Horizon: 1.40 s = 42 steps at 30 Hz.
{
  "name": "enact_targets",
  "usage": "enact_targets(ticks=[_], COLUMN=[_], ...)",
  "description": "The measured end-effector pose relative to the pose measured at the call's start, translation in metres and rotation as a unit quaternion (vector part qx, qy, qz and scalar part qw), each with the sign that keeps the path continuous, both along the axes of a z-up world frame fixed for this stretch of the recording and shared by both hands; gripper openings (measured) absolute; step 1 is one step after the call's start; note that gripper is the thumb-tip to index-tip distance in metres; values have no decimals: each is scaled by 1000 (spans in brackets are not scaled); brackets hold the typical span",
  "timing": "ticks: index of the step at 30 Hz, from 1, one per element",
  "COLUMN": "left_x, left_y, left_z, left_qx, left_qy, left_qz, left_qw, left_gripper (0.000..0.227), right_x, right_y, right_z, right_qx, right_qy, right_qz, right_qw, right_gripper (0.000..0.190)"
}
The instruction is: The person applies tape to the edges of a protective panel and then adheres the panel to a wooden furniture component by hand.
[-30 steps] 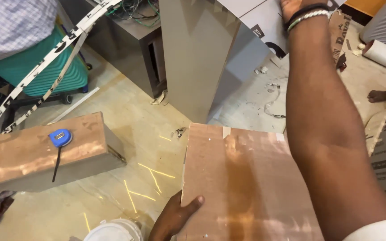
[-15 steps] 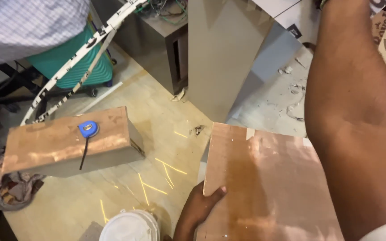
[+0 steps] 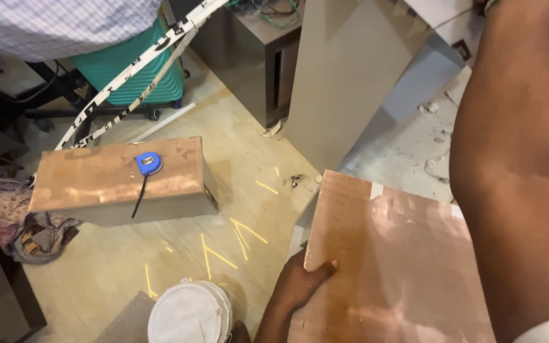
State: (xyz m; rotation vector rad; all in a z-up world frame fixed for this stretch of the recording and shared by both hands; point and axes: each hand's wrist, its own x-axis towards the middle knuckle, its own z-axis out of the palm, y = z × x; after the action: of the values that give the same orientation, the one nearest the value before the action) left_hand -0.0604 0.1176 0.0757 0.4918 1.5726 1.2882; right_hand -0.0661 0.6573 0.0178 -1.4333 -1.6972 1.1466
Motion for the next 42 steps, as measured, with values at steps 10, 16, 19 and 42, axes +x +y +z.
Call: enact_targets(ticks=[10, 16, 19, 42], left_x=[-3, -4, -33, 121], left_y=[3, 27, 37, -179], left_z=[-9, -100, -126, 18], left_qx=[1, 49, 80, -25], left_qy=[20, 147, -121, 503], left_qz=[1, 135, 282, -158], left_qw=[1000, 979, 948, 849], left_gripper=[51, 35, 41, 134], right_x=[69, 177, 301, 551], right_y=[-1, -38, -98, -342], right_z=[-27, -14, 15, 1], right_qx=[102, 223, 237, 128], right_qy=[-120, -173, -195, -296], right_qz=[51, 57, 11, 22], right_qw=[986, 958, 952, 946], right_gripper=[26, 26, 26, 76])
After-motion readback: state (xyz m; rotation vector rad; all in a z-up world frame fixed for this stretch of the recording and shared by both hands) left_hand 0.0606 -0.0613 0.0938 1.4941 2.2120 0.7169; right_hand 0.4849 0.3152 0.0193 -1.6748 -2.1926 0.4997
